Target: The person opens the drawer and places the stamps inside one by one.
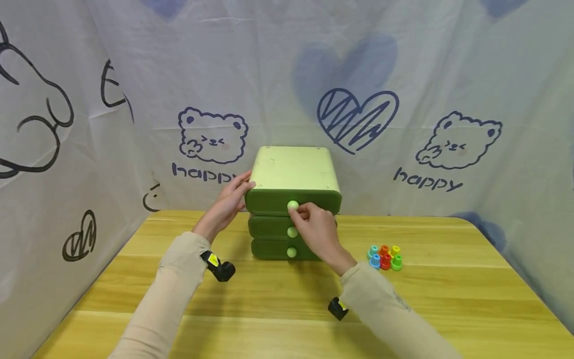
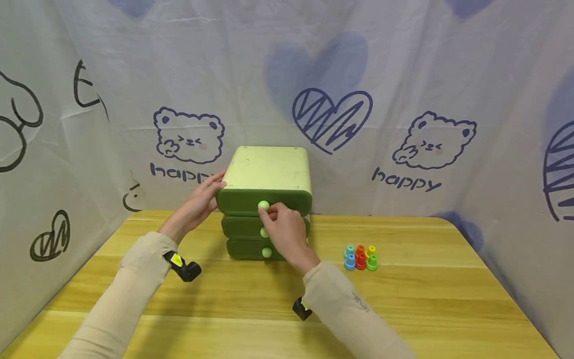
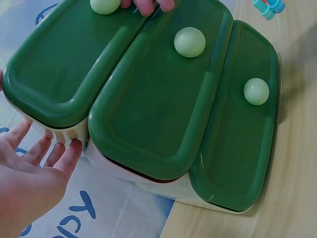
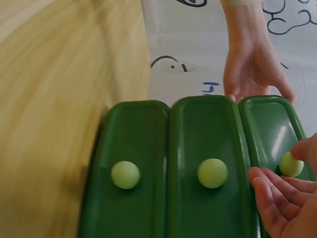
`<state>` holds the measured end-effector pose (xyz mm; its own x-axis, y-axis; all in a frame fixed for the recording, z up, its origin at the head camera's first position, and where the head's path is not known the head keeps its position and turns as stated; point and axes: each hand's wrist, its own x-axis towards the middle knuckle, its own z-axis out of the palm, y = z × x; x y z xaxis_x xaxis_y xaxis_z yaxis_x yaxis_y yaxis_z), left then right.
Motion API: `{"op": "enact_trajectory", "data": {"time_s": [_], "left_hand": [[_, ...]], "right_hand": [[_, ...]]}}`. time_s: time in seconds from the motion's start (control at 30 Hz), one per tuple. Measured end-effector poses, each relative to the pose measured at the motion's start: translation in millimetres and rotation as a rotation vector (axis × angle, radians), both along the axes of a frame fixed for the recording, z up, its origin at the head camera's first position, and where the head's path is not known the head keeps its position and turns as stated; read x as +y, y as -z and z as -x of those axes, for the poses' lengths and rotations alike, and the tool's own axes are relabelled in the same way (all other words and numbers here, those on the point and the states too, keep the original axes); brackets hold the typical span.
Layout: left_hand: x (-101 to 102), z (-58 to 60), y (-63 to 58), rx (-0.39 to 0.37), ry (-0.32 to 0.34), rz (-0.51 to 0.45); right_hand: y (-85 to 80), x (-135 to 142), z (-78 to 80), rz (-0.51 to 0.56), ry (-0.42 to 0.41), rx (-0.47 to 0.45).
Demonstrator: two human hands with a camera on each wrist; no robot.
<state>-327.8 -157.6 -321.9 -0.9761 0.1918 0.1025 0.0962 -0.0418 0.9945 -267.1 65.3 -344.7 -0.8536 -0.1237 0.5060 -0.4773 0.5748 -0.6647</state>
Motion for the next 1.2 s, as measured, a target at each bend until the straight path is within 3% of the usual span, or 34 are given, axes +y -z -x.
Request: {"op": "enact_trajectory", "data": {"time_s": [0.23,0.47,0.6,0.9,1.2], "left_hand": [[-0.2,-0.3,2.1,0.006,-0.011,0.005],[0.6,-0.1,1.7,0.004,-0.012,-0.001],[0.3,-0.3,1.9,0.004,-0.012,-0.012],[2.0,-0.6,2.1,-0.001,-0.022,-0.003],[0.3,-0.6,1.3,-0.004,-0.024,0.001]], "right_hand": [[24.6,4.1,-7.3,-0.034,-0.007,-0.034],[42.5,3.9,-1.0,-0.011,-0.036,-0.226],[46.2,-0.1,3.0,0.028,-0.048,-0.28],[49.2,-2.1,3.6,0.078,-0.036,-0.263],[49.5,-2.9,-6.7,0.1,-0.065,-0.236]]}}
